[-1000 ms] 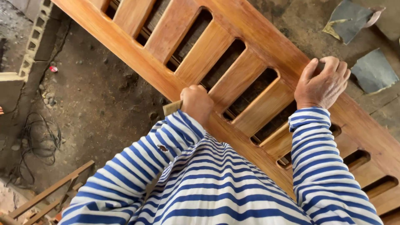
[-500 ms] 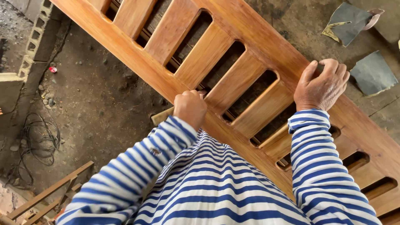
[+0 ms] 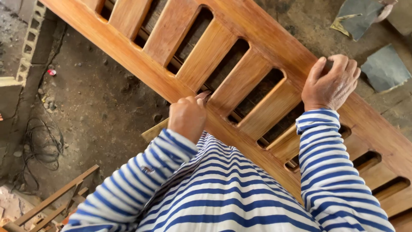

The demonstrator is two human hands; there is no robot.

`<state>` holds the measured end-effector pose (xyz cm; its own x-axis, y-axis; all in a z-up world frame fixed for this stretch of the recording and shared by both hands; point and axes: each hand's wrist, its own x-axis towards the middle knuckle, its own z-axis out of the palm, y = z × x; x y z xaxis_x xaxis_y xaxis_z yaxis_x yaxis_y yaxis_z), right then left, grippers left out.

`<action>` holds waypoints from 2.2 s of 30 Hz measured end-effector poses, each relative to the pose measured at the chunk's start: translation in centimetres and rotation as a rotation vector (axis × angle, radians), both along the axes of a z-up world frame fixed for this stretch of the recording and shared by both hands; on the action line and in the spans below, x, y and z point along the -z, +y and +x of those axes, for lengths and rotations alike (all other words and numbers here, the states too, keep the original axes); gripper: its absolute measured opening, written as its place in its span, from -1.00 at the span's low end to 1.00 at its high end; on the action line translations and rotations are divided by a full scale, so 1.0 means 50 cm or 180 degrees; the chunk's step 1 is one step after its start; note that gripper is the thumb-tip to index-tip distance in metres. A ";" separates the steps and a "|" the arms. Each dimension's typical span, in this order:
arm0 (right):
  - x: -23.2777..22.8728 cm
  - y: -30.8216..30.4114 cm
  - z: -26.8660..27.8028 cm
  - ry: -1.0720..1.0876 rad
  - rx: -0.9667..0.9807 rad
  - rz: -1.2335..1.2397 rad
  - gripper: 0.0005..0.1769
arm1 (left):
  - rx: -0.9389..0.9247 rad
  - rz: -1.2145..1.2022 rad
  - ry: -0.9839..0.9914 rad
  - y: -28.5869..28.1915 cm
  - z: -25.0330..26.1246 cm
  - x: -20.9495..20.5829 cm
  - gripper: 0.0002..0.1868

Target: Sanding the inner edges of wooden slats on a furniture piece using a hand tool

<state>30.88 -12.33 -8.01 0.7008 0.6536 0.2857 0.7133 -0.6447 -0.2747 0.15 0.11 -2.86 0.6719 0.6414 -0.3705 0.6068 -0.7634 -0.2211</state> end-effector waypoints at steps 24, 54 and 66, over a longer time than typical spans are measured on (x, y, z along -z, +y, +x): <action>0.005 -0.004 -0.004 -0.0024 0.0003 -0.0029 -0.84 | 0.0082 -0.0188 0.0272 0.003 0.006 0.124 -0.77; -0.001 -0.009 -0.007 -0.0041 -0.0062 0.0000 -0.85 | -0.0224 -0.0334 -0.0422 0.012 -0.004 0.048 -0.79; 0.003 -0.007 -0.003 -0.0234 -0.0083 -0.0014 -0.83 | -0.0217 -0.0601 0.0149 0.006 -0.009 -0.123 -0.79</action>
<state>30.70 -12.69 -8.17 0.6608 0.6727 0.3329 0.7481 -0.6267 -0.2184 -0.31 0.39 3.28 0.6084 0.6009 -0.5184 0.6510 -0.7515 -0.1071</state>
